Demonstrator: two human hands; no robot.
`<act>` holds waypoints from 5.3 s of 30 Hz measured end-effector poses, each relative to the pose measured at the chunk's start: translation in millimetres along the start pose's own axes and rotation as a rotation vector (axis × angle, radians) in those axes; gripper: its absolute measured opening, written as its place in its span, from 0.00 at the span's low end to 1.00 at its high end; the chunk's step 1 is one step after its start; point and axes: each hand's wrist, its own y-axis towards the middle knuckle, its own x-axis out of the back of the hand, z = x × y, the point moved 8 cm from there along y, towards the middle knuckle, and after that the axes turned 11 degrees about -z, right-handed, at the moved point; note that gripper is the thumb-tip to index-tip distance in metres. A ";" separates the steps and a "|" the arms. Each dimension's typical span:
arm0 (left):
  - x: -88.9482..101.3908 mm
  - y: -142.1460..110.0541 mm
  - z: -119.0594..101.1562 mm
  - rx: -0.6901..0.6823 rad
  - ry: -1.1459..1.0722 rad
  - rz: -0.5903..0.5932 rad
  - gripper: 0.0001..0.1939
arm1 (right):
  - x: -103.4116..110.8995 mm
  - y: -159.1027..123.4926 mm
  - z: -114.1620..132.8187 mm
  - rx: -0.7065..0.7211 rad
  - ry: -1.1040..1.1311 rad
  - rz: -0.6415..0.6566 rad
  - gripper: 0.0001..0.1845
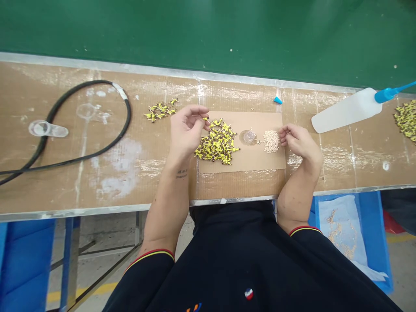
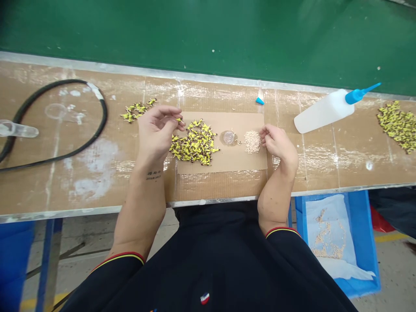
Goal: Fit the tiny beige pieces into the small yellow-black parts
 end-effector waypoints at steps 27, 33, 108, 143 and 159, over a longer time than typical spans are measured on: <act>-1.6 -0.5 -0.2 0.019 0.005 0.009 0.14 | -4.3 9.9 7.6 0.218 -0.192 -0.009 0.02; -2.9 -1.0 -2.1 0.029 -0.003 0.008 0.14 | -4.1 9.2 13.0 0.269 -0.234 -0.017 0.04; -79.1 -70.0 -27.9 0.255 -0.571 0.323 0.23 | -46.9 -67.9 117.9 0.888 0.347 -0.317 0.07; -56.5 -47.8 -22.2 0.528 -0.597 0.184 0.10 | -45.0 -19.2 72.0 0.707 -0.120 -0.056 0.04; -55.8 -45.6 -11.8 0.554 -0.593 0.160 0.07 | -41.3 -19.4 73.6 0.704 -0.049 -0.055 0.05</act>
